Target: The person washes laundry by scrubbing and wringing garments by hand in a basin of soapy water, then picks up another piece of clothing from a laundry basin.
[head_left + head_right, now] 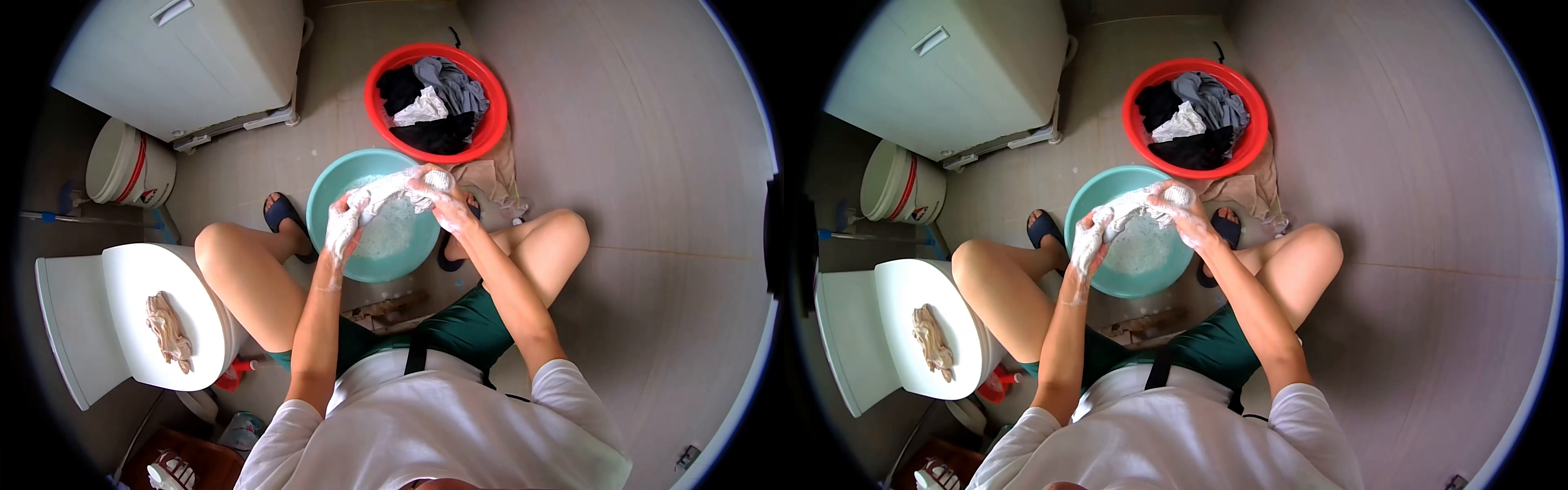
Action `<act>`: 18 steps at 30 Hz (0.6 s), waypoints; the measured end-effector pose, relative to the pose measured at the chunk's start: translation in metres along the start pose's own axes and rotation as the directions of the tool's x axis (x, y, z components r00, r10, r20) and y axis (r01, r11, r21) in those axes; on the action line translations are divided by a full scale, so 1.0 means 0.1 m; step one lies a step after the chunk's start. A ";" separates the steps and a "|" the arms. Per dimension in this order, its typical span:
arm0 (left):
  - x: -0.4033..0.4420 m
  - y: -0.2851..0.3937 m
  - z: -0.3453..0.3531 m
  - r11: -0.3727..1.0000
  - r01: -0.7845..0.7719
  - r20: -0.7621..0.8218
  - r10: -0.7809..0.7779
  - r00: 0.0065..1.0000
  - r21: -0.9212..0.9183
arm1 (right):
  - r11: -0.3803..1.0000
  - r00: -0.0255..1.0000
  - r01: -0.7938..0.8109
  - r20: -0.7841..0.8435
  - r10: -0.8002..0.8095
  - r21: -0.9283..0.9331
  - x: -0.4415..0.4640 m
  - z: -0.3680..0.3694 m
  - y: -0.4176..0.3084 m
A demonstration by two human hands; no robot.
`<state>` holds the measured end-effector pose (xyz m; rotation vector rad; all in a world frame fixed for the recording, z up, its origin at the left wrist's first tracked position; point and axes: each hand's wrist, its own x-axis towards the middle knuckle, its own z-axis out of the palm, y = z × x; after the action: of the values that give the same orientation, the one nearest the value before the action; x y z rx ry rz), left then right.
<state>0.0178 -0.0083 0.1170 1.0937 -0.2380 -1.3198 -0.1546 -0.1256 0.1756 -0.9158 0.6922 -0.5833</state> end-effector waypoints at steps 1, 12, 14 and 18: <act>-0.02 0.02 0.03 0.995 -0.049 0.038 0.052 0.998 -0.083 | 0.999 0.999 -0.034 0.004 0.034 0.031 0.01 -0.03 0.00; -0.02 0.11 0.14 0.965 -0.028 -0.205 -0.027 0.978 -0.261 | 0.878 0.966 -0.251 -0.043 0.256 -0.408 -0.15 0.26 0.16; 0.03 0.06 0.15 0.965 -0.056 -0.294 -0.023 0.956 -0.255 | 0.694 0.944 0.285 0.070 -0.321 -0.662 -0.14 0.26 0.44; 0.22 -0.18 -0.01 0.954 0.153 -0.554 0.017 0.832 0.260 | 0.509 0.858 0.302 -0.003 -0.514 -0.806 -0.53 0.92 0.62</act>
<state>0.0133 -0.0240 0.0939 1.7070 0.0437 -0.9903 -0.1103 -0.0112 0.1767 -1.9206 0.9921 -0.8480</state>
